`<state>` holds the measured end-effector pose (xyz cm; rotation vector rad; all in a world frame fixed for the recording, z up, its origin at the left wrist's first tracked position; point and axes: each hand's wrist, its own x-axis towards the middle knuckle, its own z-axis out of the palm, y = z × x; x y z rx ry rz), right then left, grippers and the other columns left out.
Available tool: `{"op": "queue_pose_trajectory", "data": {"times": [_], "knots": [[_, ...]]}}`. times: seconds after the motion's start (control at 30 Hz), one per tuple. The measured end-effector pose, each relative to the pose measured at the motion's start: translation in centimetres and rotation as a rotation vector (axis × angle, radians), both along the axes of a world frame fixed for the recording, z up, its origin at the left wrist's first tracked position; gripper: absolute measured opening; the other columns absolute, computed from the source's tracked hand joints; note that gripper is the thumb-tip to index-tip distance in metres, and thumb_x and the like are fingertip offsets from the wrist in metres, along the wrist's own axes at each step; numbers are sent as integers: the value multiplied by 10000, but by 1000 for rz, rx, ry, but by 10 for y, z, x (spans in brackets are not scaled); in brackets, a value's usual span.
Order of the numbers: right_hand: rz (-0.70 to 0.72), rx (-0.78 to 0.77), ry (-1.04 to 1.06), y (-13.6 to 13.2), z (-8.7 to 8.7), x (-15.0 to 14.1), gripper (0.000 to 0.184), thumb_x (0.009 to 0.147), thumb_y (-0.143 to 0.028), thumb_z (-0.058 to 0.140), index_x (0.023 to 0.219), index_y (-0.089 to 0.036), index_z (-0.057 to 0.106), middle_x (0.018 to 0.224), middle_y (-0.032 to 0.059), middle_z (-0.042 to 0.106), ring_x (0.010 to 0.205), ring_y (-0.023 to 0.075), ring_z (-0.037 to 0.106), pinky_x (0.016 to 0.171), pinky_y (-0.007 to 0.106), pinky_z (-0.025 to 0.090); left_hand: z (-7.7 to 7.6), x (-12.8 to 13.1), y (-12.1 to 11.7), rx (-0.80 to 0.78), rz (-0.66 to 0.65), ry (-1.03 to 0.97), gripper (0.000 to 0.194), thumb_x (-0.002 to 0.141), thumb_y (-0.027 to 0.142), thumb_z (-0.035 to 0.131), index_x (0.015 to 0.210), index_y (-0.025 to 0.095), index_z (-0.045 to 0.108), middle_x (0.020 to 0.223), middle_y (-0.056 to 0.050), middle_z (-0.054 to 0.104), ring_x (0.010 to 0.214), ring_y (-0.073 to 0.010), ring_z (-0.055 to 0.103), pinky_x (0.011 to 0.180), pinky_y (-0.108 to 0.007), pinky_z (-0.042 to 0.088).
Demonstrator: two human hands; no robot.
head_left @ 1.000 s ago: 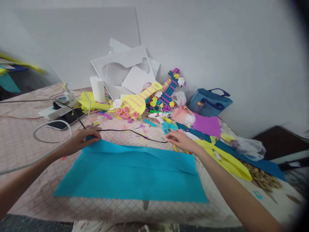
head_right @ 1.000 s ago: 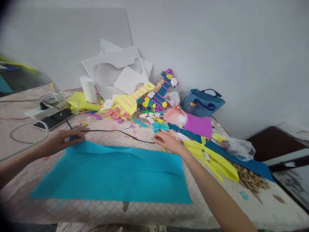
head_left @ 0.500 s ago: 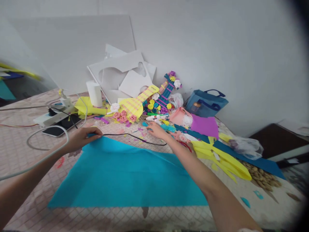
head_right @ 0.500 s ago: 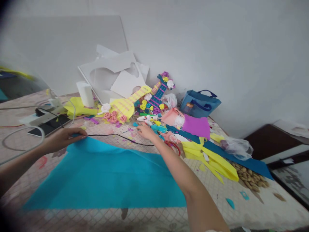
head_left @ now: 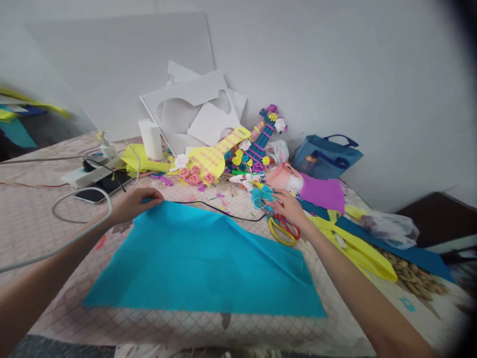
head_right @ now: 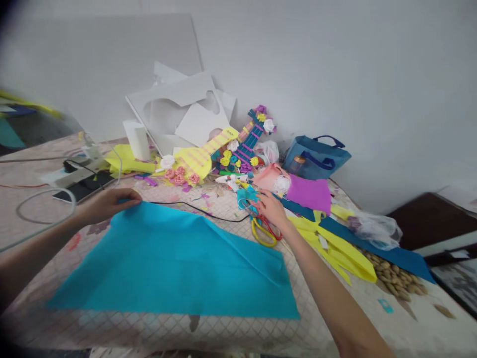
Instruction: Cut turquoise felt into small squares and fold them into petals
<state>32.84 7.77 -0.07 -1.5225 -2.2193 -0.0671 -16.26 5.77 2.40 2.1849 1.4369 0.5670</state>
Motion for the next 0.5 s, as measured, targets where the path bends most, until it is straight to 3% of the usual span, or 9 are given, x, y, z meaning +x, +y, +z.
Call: {"op": "queue_pose_trajectory", "data": {"times": [0.13, 0.2, 0.27, 0.33, 0.5], "knots": [[10, -60, 124, -17, 19, -4, 331, 881, -310, 416, 1096, -183, 633, 1193, 120, 575, 1056, 268, 568, 899, 422, 458, -2, -3, 0, 14, 6, -6, 362, 827, 445, 479, 886, 117, 620, 853, -71, 657, 788, -189, 570, 715, -272, 447], [82, -272, 194, -42, 32, -9, 384, 892, -386, 420, 1219, -239, 559, 1153, 92, 616, 994, 255, 601, 835, 395, 493, -1, -3, 0, 17, 14, -10, 368, 819, 451, 484, 877, 116, 624, 844, -69, 660, 778, -188, 571, 706, -270, 447], [215, -503, 214, -72, 41, -10, 471, 878, -434, 453, 1322, -278, 461, 1208, 85, 598, 1047, 259, 588, 854, 386, 492, 1, -3, 0, 14, 21, -9, 379, 806, 467, 491, 866, 118, 626, 832, -65, 666, 763, -187, 574, 698, -270, 448], [258, -651, 181, -100, 45, -8, 570, 838, -466, 522, 1370, -309, 392, 1290, 78, 550, 1141, 277, 539, 868, 387, 491, 3, -2, 0, 16, 33, 4, 389, 793, 482, 496, 862, 123, 627, 825, -59, 672, 753, -186, 575, 696, -270, 449], [157, -660, 105, -135, 36, 10, 672, 776, -492, 604, 1384, -326, 371, 1381, 72, 465, 1276, 317, 404, 990, 466, 398, 5, -1, 3, 15, 73, 10, 429, 747, 522, 509, 863, 127, 631, 832, -66, 687, 756, -190, 587, 717, -272, 459]]}}
